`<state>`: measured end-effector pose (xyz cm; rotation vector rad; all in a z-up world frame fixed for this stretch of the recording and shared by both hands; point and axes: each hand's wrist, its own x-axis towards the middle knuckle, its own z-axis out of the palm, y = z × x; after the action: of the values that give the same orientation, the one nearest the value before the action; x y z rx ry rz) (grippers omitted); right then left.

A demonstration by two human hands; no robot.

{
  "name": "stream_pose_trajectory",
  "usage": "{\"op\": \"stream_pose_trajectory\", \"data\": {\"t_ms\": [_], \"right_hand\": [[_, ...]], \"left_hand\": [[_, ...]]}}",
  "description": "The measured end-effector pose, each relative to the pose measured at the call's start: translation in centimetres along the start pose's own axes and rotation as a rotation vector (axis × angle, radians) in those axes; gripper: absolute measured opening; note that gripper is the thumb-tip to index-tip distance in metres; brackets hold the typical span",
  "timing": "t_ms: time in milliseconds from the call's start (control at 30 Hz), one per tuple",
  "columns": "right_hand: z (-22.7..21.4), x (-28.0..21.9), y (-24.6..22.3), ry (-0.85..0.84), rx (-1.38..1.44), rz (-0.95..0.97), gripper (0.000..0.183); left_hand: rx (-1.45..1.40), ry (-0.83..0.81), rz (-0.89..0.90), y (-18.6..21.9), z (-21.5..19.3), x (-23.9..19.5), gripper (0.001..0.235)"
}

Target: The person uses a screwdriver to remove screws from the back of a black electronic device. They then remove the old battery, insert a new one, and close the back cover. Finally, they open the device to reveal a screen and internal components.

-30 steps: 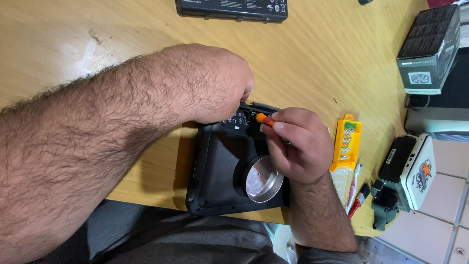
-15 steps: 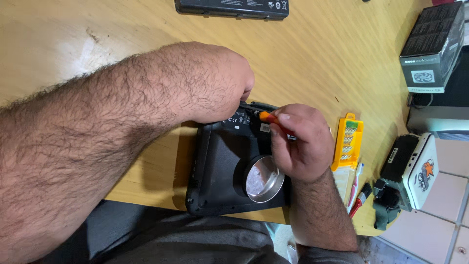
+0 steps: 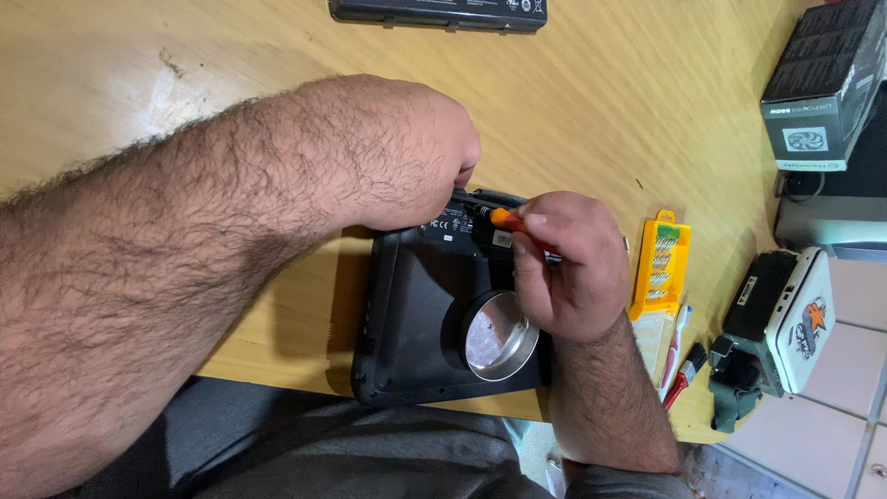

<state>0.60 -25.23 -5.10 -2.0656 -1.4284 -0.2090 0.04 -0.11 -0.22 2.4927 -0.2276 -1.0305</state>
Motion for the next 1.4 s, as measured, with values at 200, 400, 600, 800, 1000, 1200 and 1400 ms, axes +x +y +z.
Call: {"op": "stream_pose_trajectory", "data": {"t_ms": [200, 400, 600, 800, 1000, 1200, 1400], "right_hand": [[-0.2, 0.1, 0.0, -0.017, 0.013, 0.008, 0.022], [-0.1, 0.2, -0.2, -0.013, 0.010, 0.019, 0.021], [-0.2, 0.3, -0.8, -0.030, -0.138, 0.056, 0.024], [-0.1, 1.0, -0.8, -0.051, -0.133, 0.031, 0.046], [-0.2, 0.4, -0.4, -0.135, -0.062, 0.000, 0.026], [-0.1, 1.3, -1.1, -0.080, -0.007, 0.009, 0.033], [-0.1, 1.2, -1.2, -0.101, -0.104, 0.031, 0.022]], "left_hand": [[-0.016, -0.006, -0.022, 0.1, -0.2, 0.0, 0.039], [0.031, -0.020, 0.010, 0.1, 0.0, 0.8, 0.037], [-0.005, -0.020, -0.032, 0.3, -0.3, -0.1, 0.038], [-0.044, -0.007, -0.057, 0.4, -0.4, -0.6, 0.033], [-0.014, 0.002, -0.028, 0.3, -0.1, -0.2, 0.039], [-0.014, 0.023, -0.028, 0.3, -0.2, -0.5, 0.037], [-0.038, 0.052, -0.007, -0.1, 0.2, -0.3, 0.042]]}}
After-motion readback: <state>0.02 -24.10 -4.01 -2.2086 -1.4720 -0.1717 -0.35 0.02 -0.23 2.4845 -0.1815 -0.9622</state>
